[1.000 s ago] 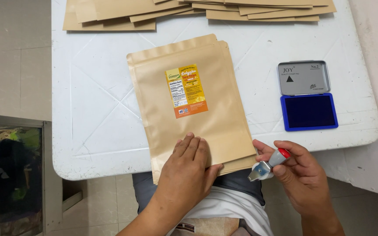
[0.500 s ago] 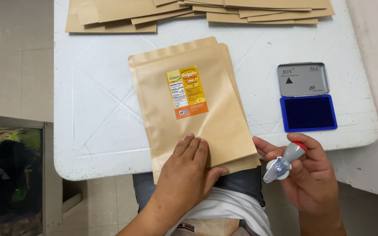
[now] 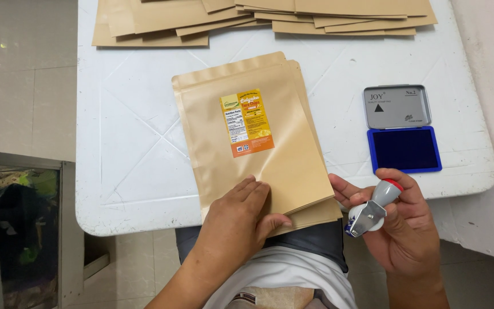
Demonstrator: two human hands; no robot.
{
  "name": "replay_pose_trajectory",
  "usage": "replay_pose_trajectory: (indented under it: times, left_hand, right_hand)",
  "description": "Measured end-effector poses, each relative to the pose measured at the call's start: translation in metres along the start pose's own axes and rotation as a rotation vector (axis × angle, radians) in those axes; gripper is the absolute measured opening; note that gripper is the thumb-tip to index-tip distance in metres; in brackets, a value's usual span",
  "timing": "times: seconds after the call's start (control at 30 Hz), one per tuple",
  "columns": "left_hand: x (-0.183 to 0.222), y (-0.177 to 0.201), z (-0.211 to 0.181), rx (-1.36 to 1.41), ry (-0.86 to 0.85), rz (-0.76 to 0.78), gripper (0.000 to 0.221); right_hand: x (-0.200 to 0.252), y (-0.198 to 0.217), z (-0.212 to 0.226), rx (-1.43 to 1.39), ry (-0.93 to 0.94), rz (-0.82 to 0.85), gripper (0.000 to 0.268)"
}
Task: Manually stamping paper bags with a date or batch code using an ink pad and a hand stamp.
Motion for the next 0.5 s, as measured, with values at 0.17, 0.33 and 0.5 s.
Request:
replay_pose_trajectory:
  times: [0.17, 0.33, 0.5]
  left_hand:
    - [0.000, 0.005, -0.002, 0.020, -0.015, 0.005, 0.045]
    - [-0.002, 0.012, -0.004, 0.104, -0.032, -0.024, 0.035]
    - [0.001, 0.012, -0.006, 0.008, -0.017, 0.017, 0.012]
  right_hand:
    - [0.000, 0.002, 0.000, 0.017, 0.005, 0.014, 0.046]
    - [0.002, 0.008, 0.000, 0.011, -0.001, 0.000, 0.047]
    - [0.006, 0.015, -0.002, 0.019, 0.008, -0.019, 0.046]
Point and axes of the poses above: each hand's wrist, its own x-axis away from the middle knuckle, its own y-axis out of the back of the hand, z = x × y, the point moved 1 cm from there along -x, towards the middle knuckle, and after that the axes turned 12 degrees about -x, right-handed, at the moved point
